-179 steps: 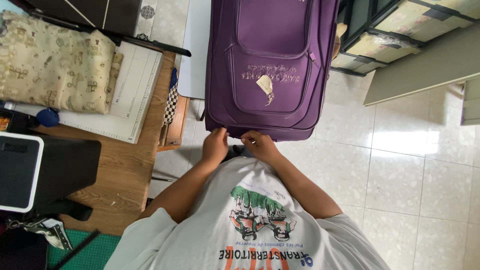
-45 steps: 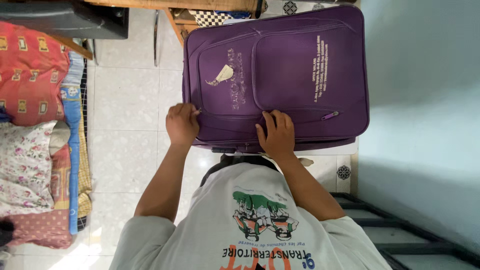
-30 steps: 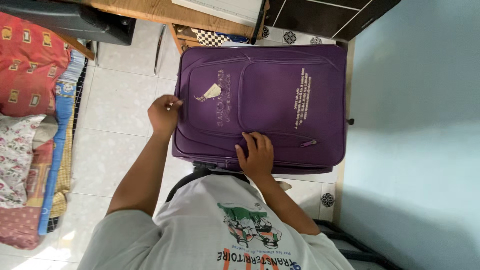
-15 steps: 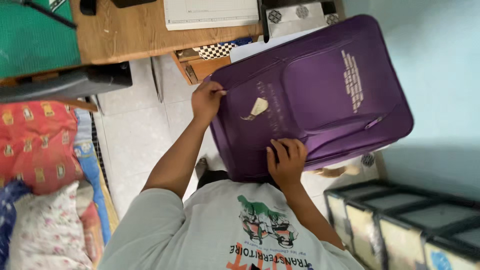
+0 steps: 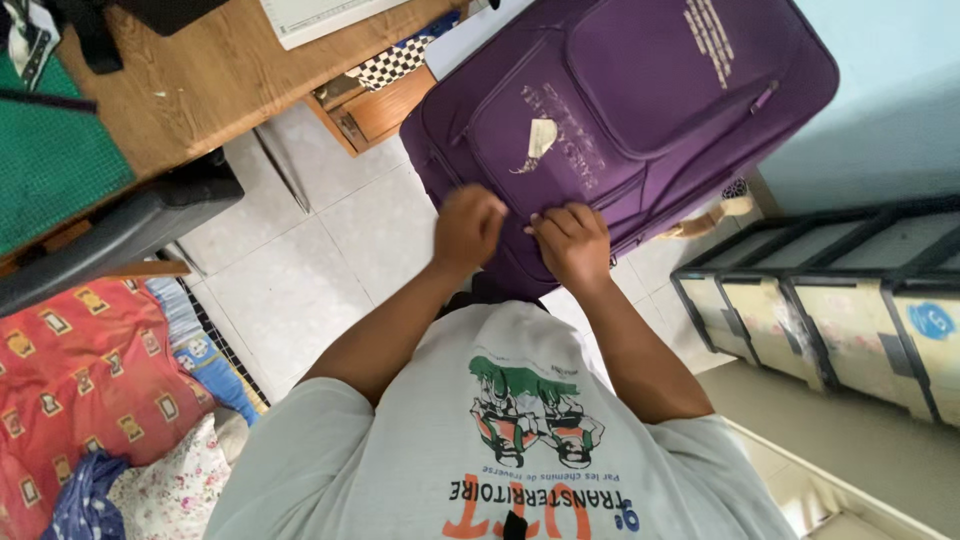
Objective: The person folds and places beige trousers and a dark t-shirt into a purple suitcase. They also move a white storage bin into a wardrobe and briefly open and close the suitcase.
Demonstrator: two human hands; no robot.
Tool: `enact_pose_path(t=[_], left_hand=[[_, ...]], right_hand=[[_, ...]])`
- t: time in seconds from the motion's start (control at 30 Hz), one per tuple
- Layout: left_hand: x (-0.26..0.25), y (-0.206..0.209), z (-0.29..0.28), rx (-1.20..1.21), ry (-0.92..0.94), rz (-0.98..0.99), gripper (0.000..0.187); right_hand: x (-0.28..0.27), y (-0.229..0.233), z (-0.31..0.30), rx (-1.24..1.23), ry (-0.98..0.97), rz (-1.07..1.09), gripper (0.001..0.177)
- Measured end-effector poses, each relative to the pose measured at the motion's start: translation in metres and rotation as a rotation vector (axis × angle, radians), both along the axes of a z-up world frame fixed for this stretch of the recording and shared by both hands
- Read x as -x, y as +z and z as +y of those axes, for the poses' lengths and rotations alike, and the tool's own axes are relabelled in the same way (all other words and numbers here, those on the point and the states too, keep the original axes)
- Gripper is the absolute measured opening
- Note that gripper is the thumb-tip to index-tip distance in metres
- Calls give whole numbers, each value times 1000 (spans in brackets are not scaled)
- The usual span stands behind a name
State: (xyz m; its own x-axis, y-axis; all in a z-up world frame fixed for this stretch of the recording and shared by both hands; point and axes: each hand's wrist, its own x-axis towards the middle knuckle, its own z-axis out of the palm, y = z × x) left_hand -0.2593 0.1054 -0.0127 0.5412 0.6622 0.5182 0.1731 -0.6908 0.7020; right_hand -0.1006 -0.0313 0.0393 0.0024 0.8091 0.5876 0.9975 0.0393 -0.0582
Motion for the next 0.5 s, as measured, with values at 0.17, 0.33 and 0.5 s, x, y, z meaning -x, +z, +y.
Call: enact_pose_path(t=[0.17, 0.33, 0.5], left_hand=[[6, 4, -24, -258, -145, 98, 22], [4, 3, -33, -342, -95, 209, 33], [7, 6, -33, -152, -114, 226, 43]], right_hand=[[-4, 2, -1, 22, 10, -189, 12], [-32, 24, -3, 80, 73, -213, 38], [-58, 47, -3, 215, 139, -227, 46]])
